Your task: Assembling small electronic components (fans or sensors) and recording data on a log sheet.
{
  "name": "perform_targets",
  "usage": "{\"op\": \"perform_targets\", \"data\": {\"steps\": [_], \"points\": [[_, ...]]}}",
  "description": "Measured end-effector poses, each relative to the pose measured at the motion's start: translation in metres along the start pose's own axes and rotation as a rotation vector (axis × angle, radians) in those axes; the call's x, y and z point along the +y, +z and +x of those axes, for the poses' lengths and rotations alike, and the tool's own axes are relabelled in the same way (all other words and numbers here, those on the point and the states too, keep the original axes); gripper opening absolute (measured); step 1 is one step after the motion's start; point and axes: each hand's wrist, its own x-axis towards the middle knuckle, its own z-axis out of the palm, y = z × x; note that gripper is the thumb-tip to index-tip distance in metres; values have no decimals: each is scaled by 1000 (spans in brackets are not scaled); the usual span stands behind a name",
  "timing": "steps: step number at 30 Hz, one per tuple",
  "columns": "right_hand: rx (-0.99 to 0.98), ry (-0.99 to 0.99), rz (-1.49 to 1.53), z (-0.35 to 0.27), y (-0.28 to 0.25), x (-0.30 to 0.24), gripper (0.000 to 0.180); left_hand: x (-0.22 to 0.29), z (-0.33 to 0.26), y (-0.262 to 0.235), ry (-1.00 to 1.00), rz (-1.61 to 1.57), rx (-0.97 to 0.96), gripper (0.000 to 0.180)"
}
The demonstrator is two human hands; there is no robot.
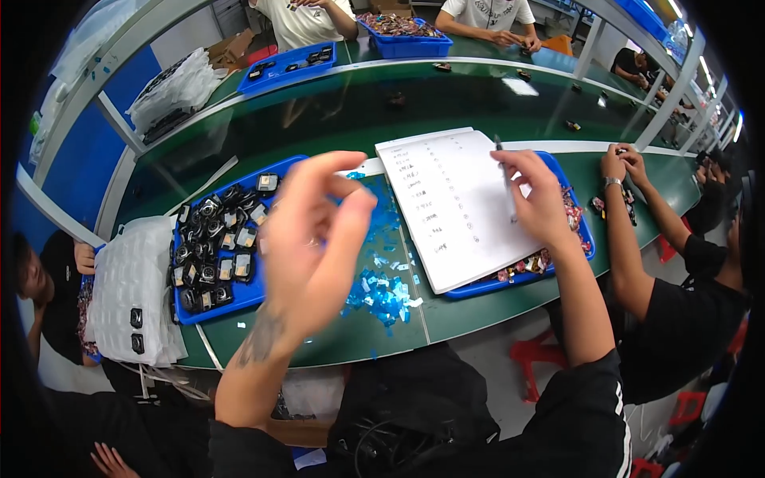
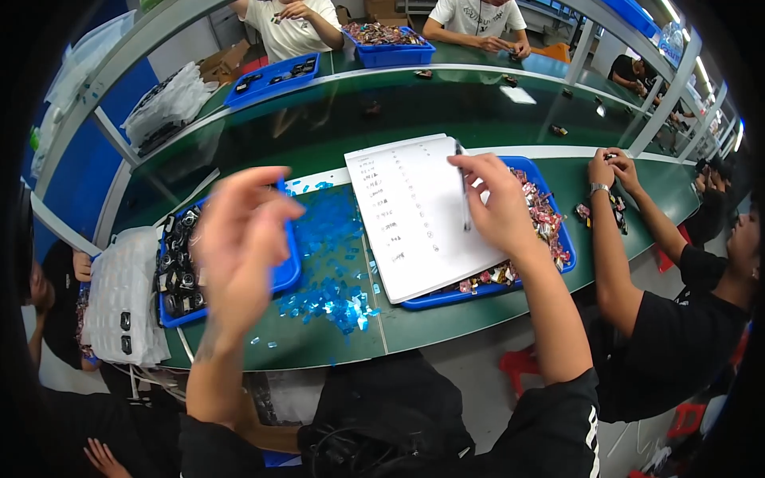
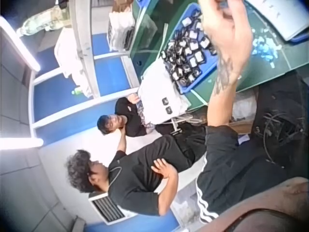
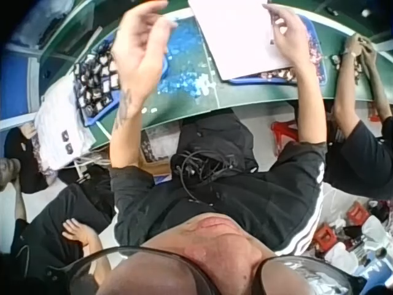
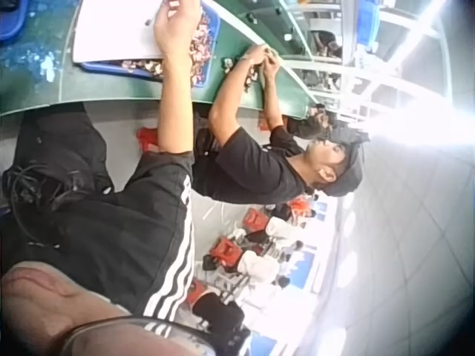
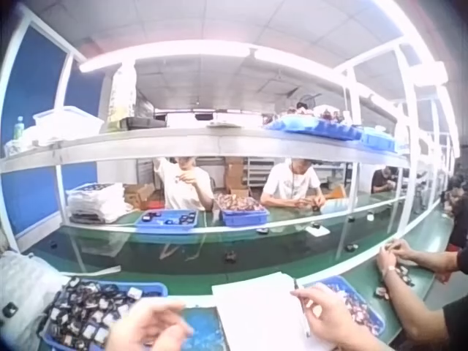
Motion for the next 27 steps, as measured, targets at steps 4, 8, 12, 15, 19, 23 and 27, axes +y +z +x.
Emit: {"op": "perform_targets", "data": {"steps": [4, 8, 12, 15, 19, 23, 27], "points": [[22, -136, -124, 6, -2, -8, 34, -75, -2, 20, -368, 212, -337, 59], [-192, -272, -215, 4, 6, -12, 29, -104, -5, 43, -433, 210, -313, 70], [-313, -176, -209, 3, 7, -12, 23, -111, 5, 59, -487, 158, -303, 74], [-304, -150, -154, 1, 6, -13, 19, -111, 14, 61, -595, 96, -315, 75], [-364, 40, -186, 1, 5, -22, 30, -108, 20, 66, -715, 23, -336, 74], [-374, 134, -225, -8, 12, -25, 46, -110, 15, 71, -710, -3, -375, 63], [-363, 238, -211, -5, 9, -26, 44, -105, 17, 74, -774, -114, -279, 51]]}}
